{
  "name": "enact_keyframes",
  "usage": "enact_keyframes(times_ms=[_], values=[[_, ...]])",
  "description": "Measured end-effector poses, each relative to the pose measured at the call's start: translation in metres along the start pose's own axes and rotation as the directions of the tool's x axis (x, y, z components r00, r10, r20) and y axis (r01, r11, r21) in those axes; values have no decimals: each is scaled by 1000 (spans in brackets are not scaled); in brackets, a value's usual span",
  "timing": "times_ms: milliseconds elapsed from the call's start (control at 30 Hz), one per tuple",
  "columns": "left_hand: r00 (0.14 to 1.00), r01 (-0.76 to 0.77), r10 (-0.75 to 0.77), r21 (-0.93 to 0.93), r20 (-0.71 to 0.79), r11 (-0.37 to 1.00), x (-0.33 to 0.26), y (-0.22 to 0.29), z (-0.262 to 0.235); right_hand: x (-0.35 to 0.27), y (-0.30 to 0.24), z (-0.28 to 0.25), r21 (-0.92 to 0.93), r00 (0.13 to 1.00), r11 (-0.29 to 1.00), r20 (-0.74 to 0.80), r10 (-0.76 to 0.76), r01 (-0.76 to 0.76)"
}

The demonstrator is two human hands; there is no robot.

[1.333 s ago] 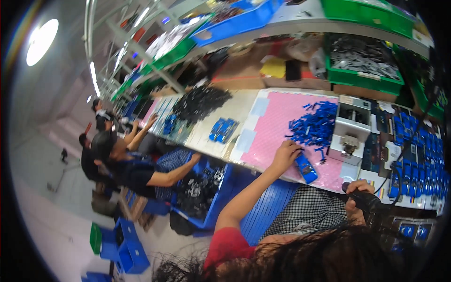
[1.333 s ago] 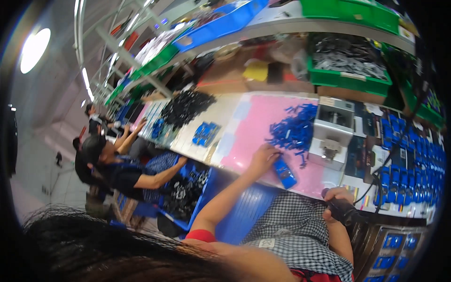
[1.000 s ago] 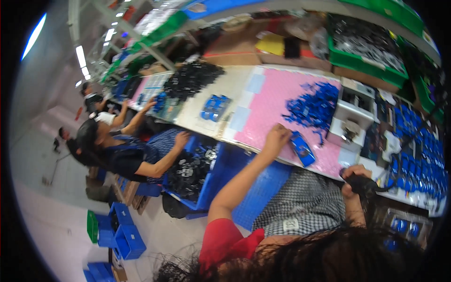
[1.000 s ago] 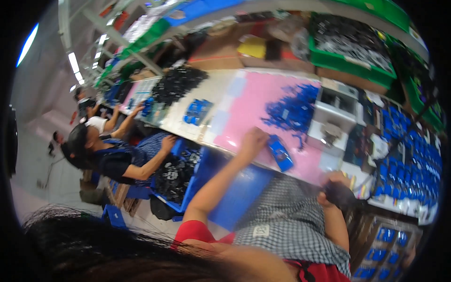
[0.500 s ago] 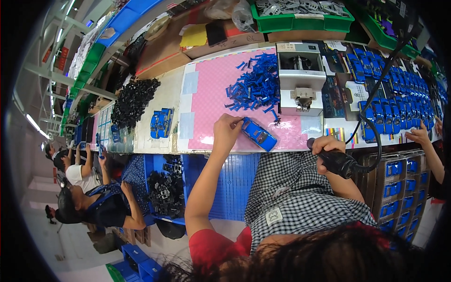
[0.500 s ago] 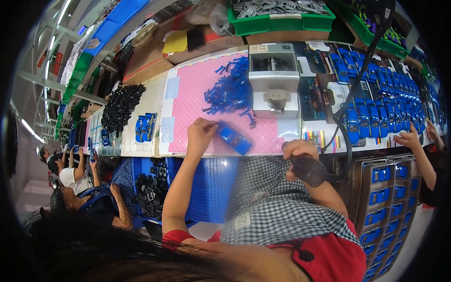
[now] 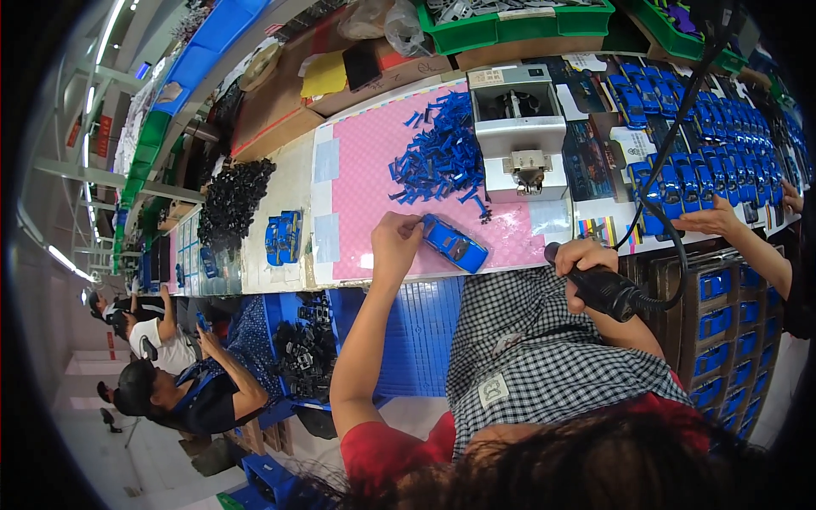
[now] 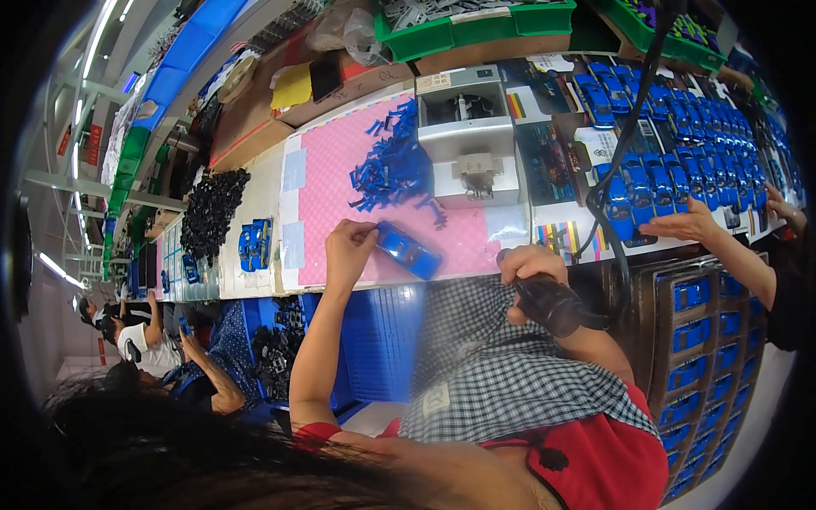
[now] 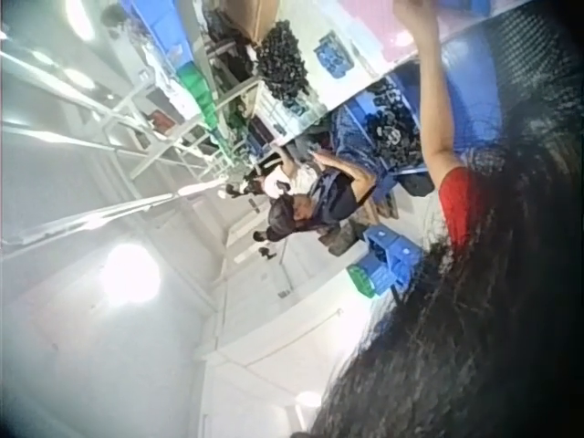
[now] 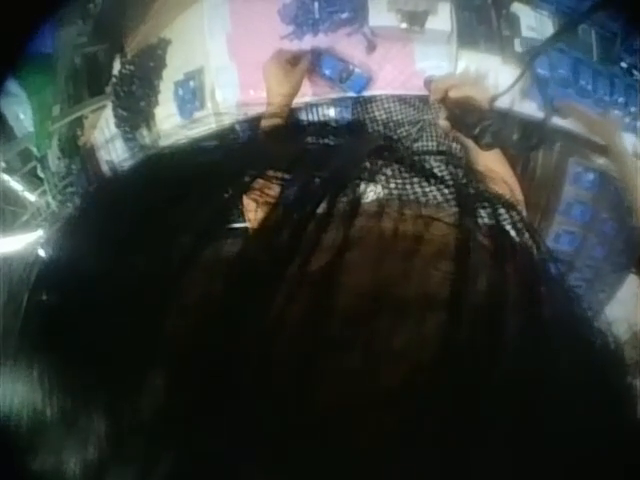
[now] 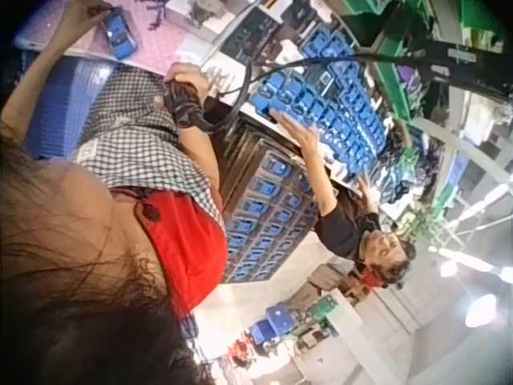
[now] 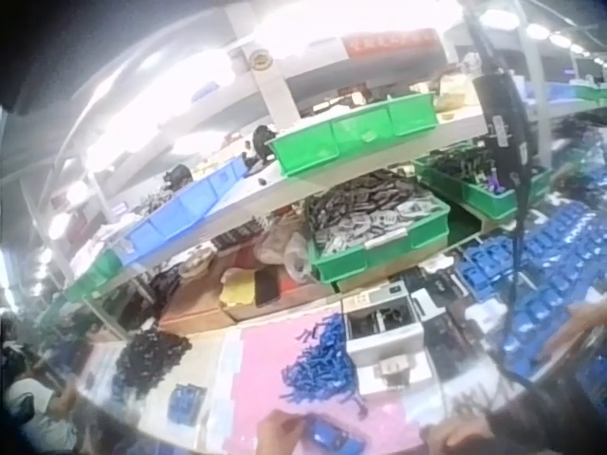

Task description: The person assembles toy car bodies by fitting components into the car shells and fastening screws with an electric screwdriver.

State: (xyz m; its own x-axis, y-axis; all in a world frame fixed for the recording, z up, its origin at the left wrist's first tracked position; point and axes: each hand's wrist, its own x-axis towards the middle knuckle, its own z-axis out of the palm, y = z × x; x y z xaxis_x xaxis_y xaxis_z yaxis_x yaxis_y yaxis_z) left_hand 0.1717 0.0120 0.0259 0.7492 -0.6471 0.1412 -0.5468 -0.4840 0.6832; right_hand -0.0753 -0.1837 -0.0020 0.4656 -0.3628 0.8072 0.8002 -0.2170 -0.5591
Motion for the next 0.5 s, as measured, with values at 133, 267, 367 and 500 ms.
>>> enact_keyframes(times_ms=[133,267,367,500], values=[[1000,-3,3,-8,20,1000,2,-1,-2,0,0,1,-8,1000,1000,-12,-25,25],[998,5,-3,-24,68,1000,2,1,-6,-1,-2,0,-13,1000,1000,-25,-6,5],[997,5,-2,-32,71,999,1,7,-6,3,0,-2,-37,999,999,-2,-37,37],[999,-43,43,32,18,999,1,5,-6,0,-2,-2,-16,1000,1000,7,-16,16]])
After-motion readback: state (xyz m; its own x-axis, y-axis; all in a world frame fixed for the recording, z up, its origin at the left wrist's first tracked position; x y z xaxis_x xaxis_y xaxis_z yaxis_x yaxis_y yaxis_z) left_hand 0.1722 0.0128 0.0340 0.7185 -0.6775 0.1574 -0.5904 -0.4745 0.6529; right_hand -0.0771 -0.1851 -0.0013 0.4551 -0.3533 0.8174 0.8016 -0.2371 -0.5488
